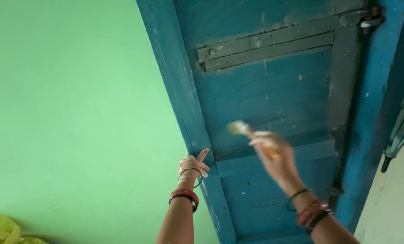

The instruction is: The person applies paint to the upper portion of a blue door using a paintbrush, moving it in repeated strokes across the surface.

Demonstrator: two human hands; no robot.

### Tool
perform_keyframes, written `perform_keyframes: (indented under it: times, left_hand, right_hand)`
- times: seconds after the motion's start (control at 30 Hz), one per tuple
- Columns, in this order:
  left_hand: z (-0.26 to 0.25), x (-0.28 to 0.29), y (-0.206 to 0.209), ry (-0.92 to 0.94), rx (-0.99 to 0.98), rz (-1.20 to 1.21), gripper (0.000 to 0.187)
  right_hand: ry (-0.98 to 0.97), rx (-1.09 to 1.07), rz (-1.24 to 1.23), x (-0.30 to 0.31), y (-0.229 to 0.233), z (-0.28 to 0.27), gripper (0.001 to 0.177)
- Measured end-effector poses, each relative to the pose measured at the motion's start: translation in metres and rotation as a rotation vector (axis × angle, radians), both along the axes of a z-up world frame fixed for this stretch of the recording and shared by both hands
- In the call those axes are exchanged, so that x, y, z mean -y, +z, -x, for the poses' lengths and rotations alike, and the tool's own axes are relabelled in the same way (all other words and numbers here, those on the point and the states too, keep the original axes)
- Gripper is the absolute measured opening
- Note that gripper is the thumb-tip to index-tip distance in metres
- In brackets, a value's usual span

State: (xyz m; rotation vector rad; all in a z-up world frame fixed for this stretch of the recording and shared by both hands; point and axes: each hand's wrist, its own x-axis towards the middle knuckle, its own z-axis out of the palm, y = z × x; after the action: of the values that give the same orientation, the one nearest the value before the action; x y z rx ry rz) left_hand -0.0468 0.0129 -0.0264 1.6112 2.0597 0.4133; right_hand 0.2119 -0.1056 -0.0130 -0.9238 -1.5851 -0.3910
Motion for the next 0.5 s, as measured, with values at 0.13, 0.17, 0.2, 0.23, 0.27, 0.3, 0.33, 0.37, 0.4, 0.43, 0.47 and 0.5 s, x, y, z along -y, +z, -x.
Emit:
perform_keyframes:
  times: [0.13,0.17,0.2,0.23,0.27,0.3,0.33,0.37,0.4,0.43,0.47,0.5]
  left_hand:
    - [0.001,-0.009,-0.002,-0.01,0.036,0.031,0.069]
    - [0.001,-0.01,-0.001,-0.018,0.007,0.048,0.067]
    - [0.002,-0.009,-0.001,-0.027,0.033,0.032,0.068]
    - [0.003,-0.007,0.0,-0.037,0.058,0.015,0.07]
    - [0.004,-0.003,0.0,-0.044,0.084,-0.001,0.071]
    - [0.002,0.0,0.002,-0.036,0.081,0.015,0.072]
    - [0.0,0.002,0.004,-0.026,0.078,0.031,0.073]
    - [0.0,0.004,0.006,-0.016,0.075,0.047,0.074]
    - [0.0,0.007,0.007,-0.022,0.1,0.018,0.074]
    - [0.001,0.009,0.007,-0.028,0.125,-0.012,0.074]
    - [0.002,0.011,0.006,-0.033,0.149,-0.04,0.074]
    - [0.002,0.013,0.005,-0.02,0.133,-0.031,0.075]
  right_hand:
    - [-0.163,-0.632,0.228,0.021,-0.011,-0.065,0.026]
    - [-0.181,-0.694,0.207,0.024,-0.014,-0.081,0.024]
    - [-0.203,-0.754,0.184,0.027,-0.016,-0.096,0.022]
    - [-0.233,-0.801,0.163,0.029,-0.019,-0.109,0.02]
    - [-0.261,-0.847,0.143,0.031,-0.022,-0.119,0.019]
    - [-0.288,-0.893,0.123,0.032,-0.024,-0.126,0.018]
    - [-0.308,-0.858,0.092,0.032,-0.027,-0.128,0.016]
    - [-0.327,-0.822,0.062,0.032,-0.03,-0.127,0.015]
    - [-0.346,-0.786,0.031,0.033,-0.032,-0.126,0.013]
    - [-0.377,-0.755,0.053,0.032,-0.034,-0.12,0.012]
    - [-0.408,-0.725,0.077,0.031,-0.037,-0.108,0.011]
    - [-0.438,-0.695,0.1,0.03,-0.04,-0.095,0.011]
